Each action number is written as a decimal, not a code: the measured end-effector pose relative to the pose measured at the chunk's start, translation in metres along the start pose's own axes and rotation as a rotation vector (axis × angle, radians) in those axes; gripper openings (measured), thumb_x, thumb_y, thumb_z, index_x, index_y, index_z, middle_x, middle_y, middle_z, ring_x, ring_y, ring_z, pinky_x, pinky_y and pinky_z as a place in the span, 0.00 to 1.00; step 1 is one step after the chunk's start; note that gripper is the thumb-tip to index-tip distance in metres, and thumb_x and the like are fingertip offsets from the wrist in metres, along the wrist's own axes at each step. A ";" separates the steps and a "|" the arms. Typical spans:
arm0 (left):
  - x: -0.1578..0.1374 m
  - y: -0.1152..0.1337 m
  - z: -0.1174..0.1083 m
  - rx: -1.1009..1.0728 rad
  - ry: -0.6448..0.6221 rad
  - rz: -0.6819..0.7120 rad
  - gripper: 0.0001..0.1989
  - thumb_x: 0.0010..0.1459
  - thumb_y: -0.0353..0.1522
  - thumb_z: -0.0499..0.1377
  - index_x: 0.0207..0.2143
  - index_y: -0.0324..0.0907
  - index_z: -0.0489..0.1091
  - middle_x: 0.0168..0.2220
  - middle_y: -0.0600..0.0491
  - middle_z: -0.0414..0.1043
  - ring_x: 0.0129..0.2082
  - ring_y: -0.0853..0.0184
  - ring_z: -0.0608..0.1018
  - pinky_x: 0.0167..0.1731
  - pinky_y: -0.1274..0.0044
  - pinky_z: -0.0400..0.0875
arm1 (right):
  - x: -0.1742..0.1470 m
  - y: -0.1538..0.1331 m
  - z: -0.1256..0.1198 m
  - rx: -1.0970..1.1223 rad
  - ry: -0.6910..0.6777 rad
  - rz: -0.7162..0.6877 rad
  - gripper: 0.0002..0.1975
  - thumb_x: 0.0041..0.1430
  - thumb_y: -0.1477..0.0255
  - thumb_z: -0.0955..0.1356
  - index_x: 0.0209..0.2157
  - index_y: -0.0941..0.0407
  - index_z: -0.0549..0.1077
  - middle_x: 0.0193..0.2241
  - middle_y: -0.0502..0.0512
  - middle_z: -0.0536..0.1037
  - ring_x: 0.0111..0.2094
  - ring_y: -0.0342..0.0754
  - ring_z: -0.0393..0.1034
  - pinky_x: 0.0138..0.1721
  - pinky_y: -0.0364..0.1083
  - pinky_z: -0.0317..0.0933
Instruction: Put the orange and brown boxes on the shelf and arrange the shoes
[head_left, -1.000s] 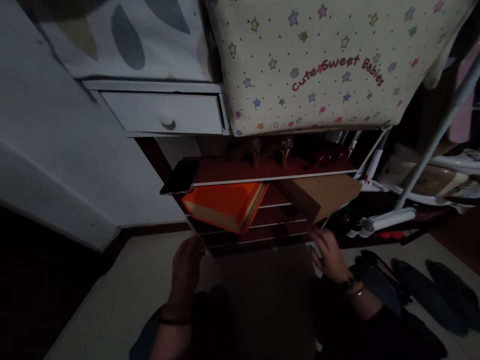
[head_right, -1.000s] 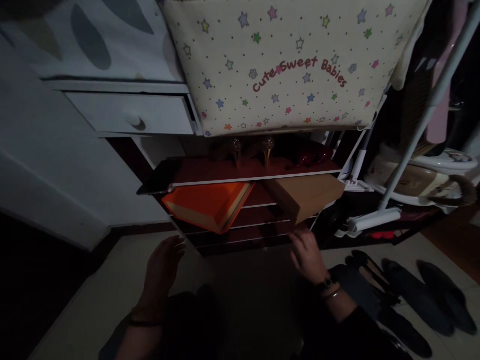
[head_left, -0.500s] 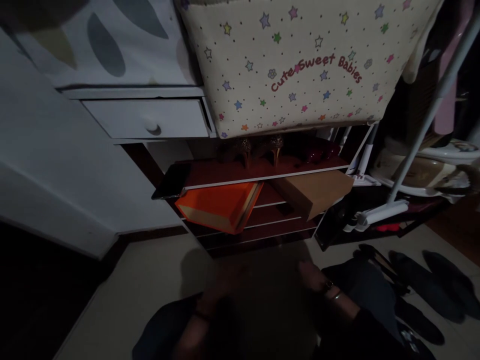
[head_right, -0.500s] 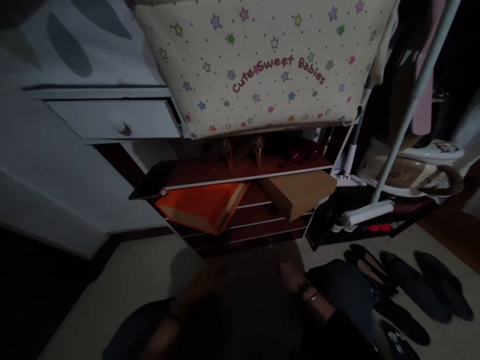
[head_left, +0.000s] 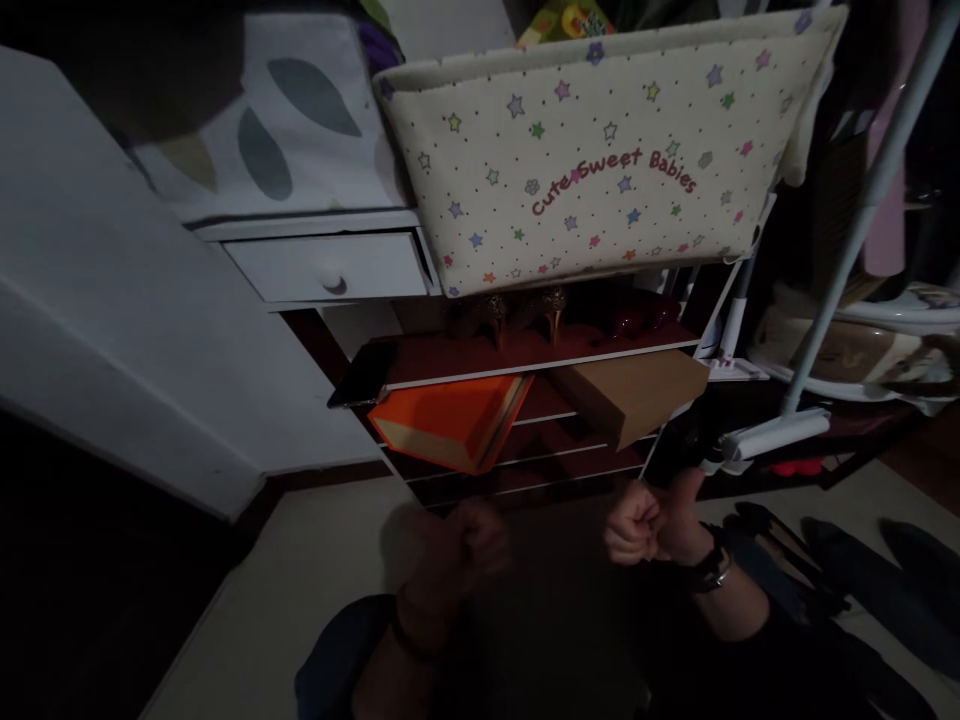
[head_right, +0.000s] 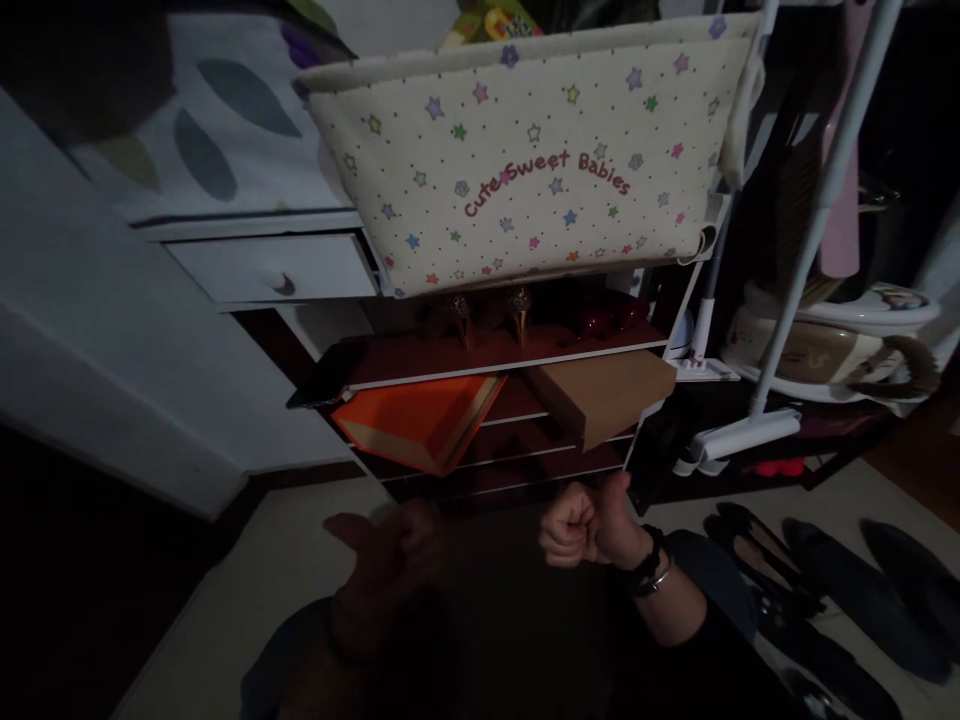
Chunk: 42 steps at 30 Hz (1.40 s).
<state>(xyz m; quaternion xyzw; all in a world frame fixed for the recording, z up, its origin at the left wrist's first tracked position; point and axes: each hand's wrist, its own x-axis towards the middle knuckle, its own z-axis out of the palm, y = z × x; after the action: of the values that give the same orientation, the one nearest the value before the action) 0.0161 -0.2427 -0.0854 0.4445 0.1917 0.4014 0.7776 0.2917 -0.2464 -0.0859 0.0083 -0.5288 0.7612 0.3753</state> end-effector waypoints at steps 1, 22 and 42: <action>0.000 -0.006 -0.005 -0.012 0.026 -0.007 0.45 0.39 0.78 0.52 0.18 0.46 0.45 0.16 0.63 0.38 0.16 0.77 0.44 0.18 0.77 0.39 | -0.002 0.005 -0.005 0.010 0.014 0.018 0.41 0.49 0.23 0.53 0.19 0.50 0.53 0.15 0.37 0.50 0.14 0.35 0.37 0.16 0.41 0.37; 0.020 -0.020 -0.002 -0.145 -0.125 -0.028 0.42 0.45 0.72 0.58 0.21 0.46 0.47 0.18 0.64 0.40 0.17 0.78 0.44 0.18 0.78 0.37 | -0.015 0.004 -0.028 0.001 0.043 0.006 0.41 0.51 0.24 0.51 0.20 0.50 0.54 0.15 0.39 0.50 0.15 0.35 0.38 0.17 0.41 0.36; 0.104 -0.057 0.024 -0.279 0.026 0.061 0.29 0.64 0.56 0.62 0.26 0.40 0.70 0.23 0.56 0.60 0.24 0.71 0.64 0.28 0.76 0.61 | -0.080 -0.126 -0.116 -0.578 1.088 -0.608 0.39 0.64 0.33 0.57 0.31 0.53 0.78 0.26 0.52 0.70 0.27 0.48 0.67 0.31 0.48 0.65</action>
<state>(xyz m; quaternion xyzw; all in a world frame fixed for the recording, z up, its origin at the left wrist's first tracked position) 0.1209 -0.1893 -0.1146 0.3324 0.1305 0.4532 0.8168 0.4673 -0.1775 -0.0689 -0.3278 -0.4211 0.3462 0.7716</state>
